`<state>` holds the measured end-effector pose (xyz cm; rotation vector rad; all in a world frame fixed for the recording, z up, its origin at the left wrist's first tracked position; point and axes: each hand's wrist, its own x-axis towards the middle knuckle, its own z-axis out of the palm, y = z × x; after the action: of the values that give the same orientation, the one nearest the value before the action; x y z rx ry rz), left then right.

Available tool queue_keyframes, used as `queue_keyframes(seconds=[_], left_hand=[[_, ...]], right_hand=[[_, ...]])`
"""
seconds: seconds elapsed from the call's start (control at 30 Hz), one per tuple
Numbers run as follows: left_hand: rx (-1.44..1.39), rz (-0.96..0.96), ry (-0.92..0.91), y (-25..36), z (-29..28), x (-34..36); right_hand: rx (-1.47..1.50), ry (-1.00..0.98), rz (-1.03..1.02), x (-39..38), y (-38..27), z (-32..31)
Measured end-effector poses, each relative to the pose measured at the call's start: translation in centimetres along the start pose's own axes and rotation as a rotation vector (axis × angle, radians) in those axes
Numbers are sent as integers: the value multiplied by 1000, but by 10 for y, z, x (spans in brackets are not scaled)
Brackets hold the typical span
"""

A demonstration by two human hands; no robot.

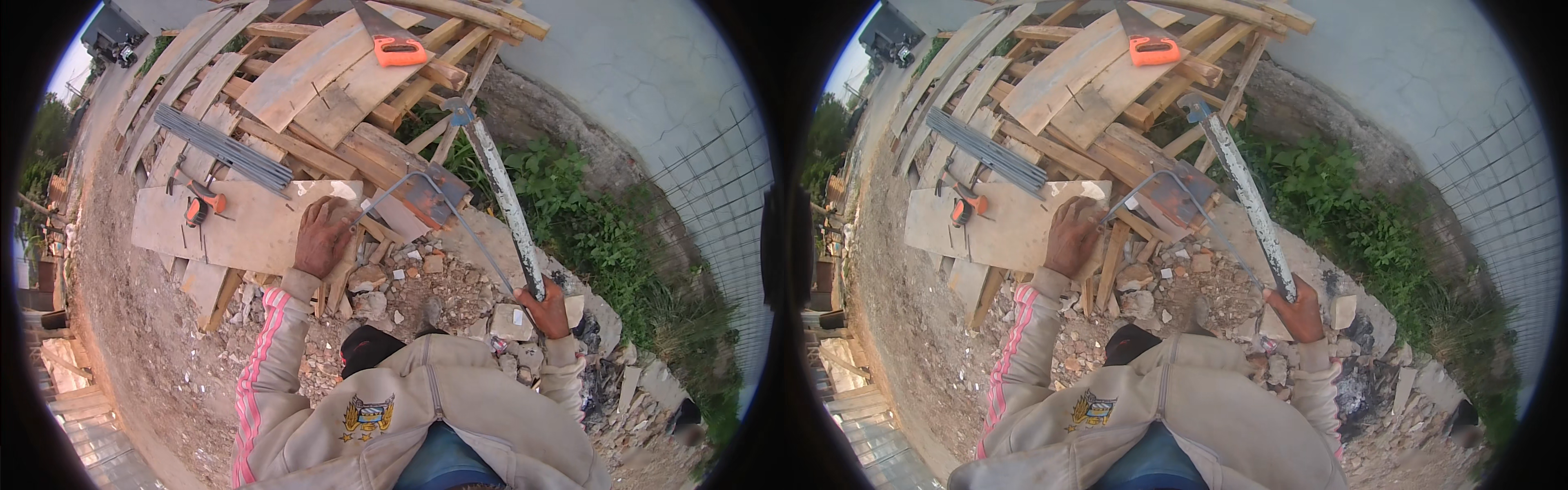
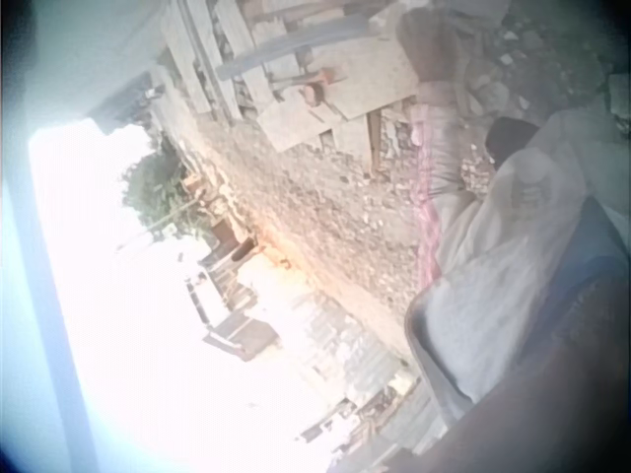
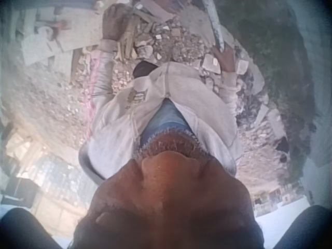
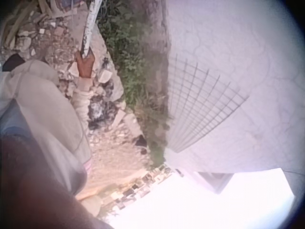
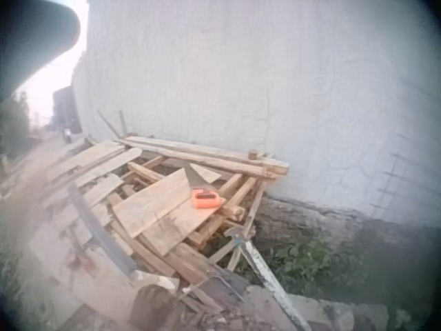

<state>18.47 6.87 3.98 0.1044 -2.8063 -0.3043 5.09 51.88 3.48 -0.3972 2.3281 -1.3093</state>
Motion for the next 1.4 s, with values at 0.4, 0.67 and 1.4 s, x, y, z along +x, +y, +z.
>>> queue_keyframes(seconds=[0.4,0.67,1.4], left_hand=[[-81,-51,-53,-2,4,-5],[-79,-56,-88,-2,3,-1],[9,-159,-27,16,-1,-18]], right_hand=[[-600,164,-121,-30,65,-98],[-749,130,-207,4,84,-134],[428,-394,383,-19,20,-37]])
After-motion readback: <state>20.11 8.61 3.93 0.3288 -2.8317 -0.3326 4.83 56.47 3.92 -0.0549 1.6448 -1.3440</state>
